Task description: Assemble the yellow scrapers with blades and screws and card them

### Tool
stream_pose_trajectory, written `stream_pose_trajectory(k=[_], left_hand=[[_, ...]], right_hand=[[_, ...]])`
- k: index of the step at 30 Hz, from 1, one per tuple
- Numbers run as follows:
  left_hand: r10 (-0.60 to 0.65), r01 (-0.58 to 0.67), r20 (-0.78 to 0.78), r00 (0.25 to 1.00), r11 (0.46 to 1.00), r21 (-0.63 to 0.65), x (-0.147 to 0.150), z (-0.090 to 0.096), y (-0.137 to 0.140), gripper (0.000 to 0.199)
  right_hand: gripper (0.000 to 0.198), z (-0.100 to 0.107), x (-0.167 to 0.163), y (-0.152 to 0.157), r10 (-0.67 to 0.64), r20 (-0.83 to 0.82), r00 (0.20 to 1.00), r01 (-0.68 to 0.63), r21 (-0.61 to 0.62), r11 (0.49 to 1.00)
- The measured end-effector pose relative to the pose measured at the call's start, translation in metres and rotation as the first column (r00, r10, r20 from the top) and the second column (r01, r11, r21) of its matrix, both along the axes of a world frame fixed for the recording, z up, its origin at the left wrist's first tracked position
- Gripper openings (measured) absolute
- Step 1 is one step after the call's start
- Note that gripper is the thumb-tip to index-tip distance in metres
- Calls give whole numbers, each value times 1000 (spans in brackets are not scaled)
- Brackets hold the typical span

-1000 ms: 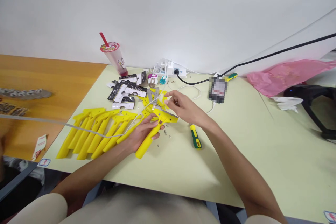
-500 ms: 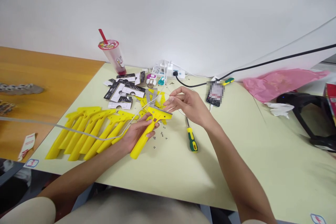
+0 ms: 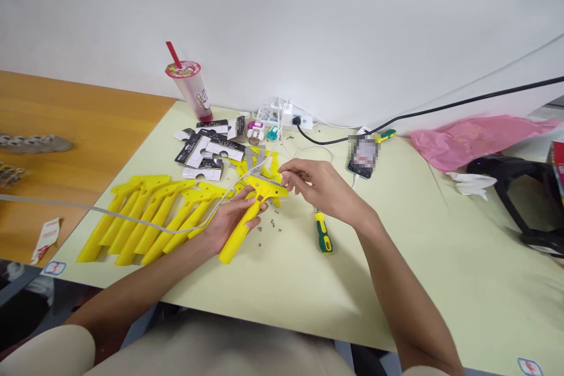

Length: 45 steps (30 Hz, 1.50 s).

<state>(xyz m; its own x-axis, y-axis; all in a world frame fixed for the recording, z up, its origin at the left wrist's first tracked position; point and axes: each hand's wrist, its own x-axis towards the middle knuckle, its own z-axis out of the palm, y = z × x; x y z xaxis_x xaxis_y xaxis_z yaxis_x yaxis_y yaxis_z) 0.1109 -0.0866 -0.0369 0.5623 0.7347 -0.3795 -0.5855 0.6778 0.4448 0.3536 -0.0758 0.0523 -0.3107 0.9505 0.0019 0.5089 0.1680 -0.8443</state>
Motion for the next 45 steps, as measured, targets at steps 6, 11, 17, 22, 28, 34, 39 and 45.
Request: stream_pose_trajectory(k=[6, 11, 17, 22, 28, 34, 39, 45], left_hand=[[1, -1, 3, 1000, 1000, 21, -1, -2, 1, 39], [42, -40, -47, 998, 998, 47, -1, 5, -5, 40], [65, -58, -53, 996, 992, 113, -15, 15, -34, 38], [129, -115, -73, 989, 979, 169, -29, 17, -54, 39], [169, -144, -85, 982, 959, 243, -44, 9, -65, 41], [151, -125, -85, 985, 959, 255, -55, 3, -65, 42], [145, -119, -104, 984, 968, 223, -57, 1, -64, 40], [150, -128, -123, 981, 977, 170, -59, 1, -65, 40]], right_hand=[[21, 5, -5, -5, -11, 35, 999, 9, 53, 999], [18, -6, -15, -12, -51, 41, 998, 43, 187, 981], [10, -28, -38, -38, -116, -173, 978, 148, 185, 971], [11, -41, -63, -56, -148, -282, 948, 181, 94, 979], [11, -54, -86, -67, -207, -414, 886, 233, 11, 973], [24, -59, -101, -71, -355, -551, 755, 266, -236, 934], [35, -66, -111, -72, -491, -588, 643, 268, -428, 863], [39, -71, -124, -79, -568, -597, 567, 318, -477, 819]])
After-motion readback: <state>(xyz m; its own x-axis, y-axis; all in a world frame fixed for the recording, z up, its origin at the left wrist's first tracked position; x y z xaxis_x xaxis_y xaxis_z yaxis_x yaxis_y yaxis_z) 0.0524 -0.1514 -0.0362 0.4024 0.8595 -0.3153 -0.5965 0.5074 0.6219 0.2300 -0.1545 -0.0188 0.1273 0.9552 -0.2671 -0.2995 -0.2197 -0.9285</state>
